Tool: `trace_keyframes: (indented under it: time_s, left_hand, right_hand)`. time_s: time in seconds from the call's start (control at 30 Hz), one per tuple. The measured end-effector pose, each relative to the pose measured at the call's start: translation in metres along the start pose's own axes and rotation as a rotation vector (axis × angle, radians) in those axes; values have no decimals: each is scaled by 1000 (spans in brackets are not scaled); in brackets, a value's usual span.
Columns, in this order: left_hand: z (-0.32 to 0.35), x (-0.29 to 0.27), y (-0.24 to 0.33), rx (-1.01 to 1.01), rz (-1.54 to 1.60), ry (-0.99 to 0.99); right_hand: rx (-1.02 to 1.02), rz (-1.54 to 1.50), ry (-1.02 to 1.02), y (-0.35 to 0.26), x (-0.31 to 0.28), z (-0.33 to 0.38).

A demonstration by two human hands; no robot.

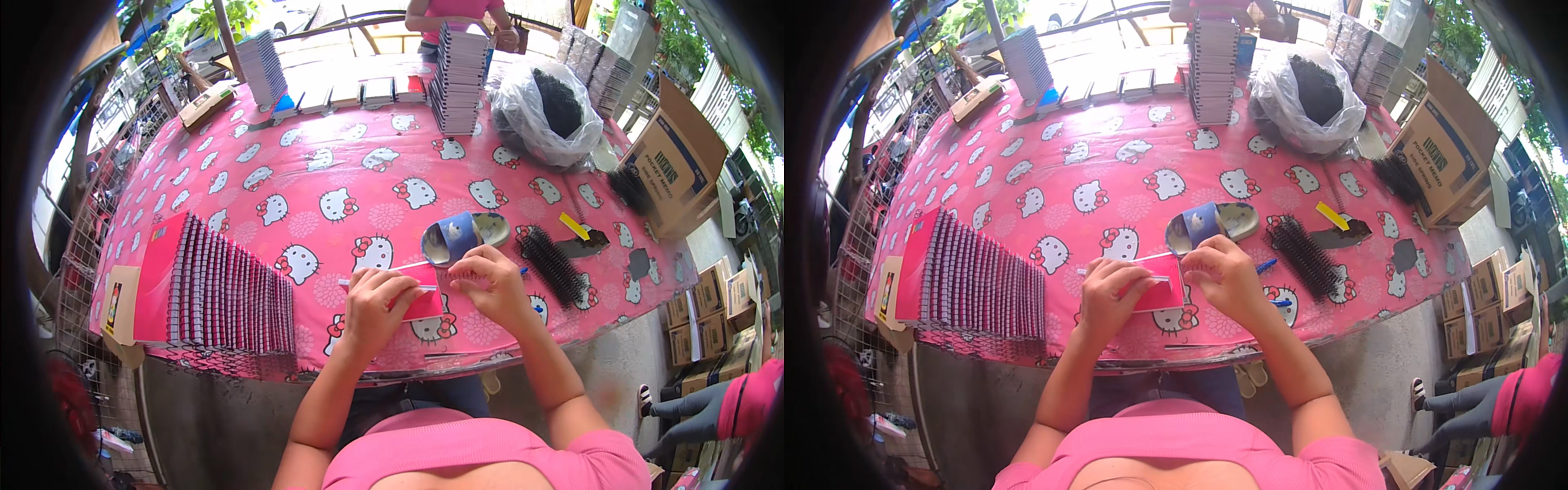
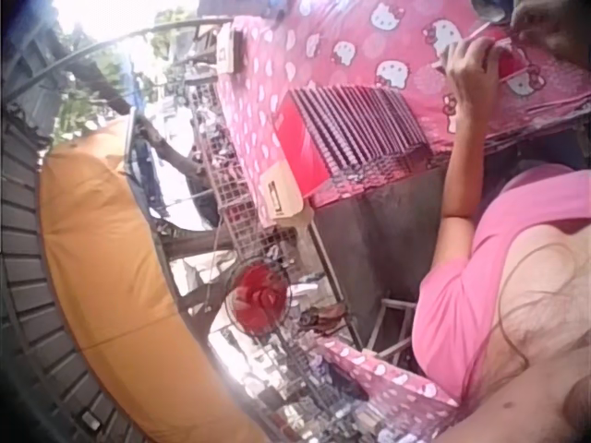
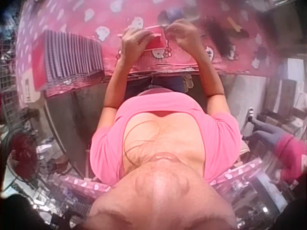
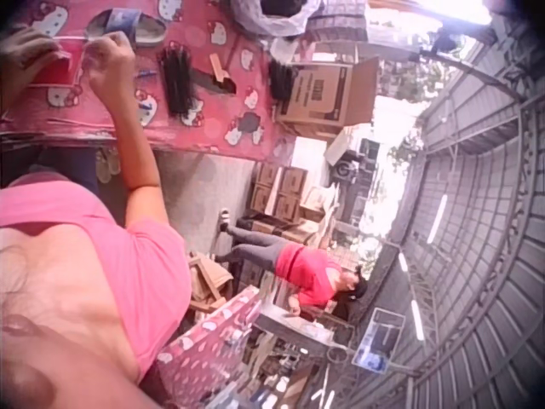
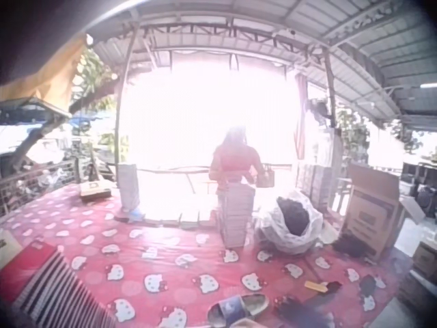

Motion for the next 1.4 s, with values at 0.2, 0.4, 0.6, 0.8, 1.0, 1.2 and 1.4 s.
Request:
trace_keyframes:
  time_s: [0.2, 0.4, 0.6, 0.8, 1.0, 1.2, 1.4]
  left_hand:
    - [0, 1, -1, -40, -15, 8]
    - [9, -8, 9, -138, -308, 94]
    - [25, -3, -17, -248, -112, 56]
    - [16, -8, -6, -223, -167, 106]
    - [23, -10, -20, -173, -55, -10]
    - [6, 0, -23, -59, -67, 4]
    - [-5, 11, -31, -84, -42, -48]
  right_hand:
    - [77, -135, -263, 8, 10, -9]
    - [25, 67, -207, -5, 17, -2]
    - [-129, 257, -105, -21, 24, -5]
    - [-113, 319, -68, -26, 28, -3]
    - [-72, 654, -125, 40, -33, -41]
    - [285, 705, -373, 102, -14, -56]
    - [-9, -347, -231, 76, -2, -44]
Point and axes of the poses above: each hand's wrist, its own z-axis away from the middle knuckle, its own x-axis out of the palm, y = z × x, the point moved 6 cm from there along -z, towards the middle knuckle, and after that the axes turned 6 degrees about z, right-handed, at the moved point
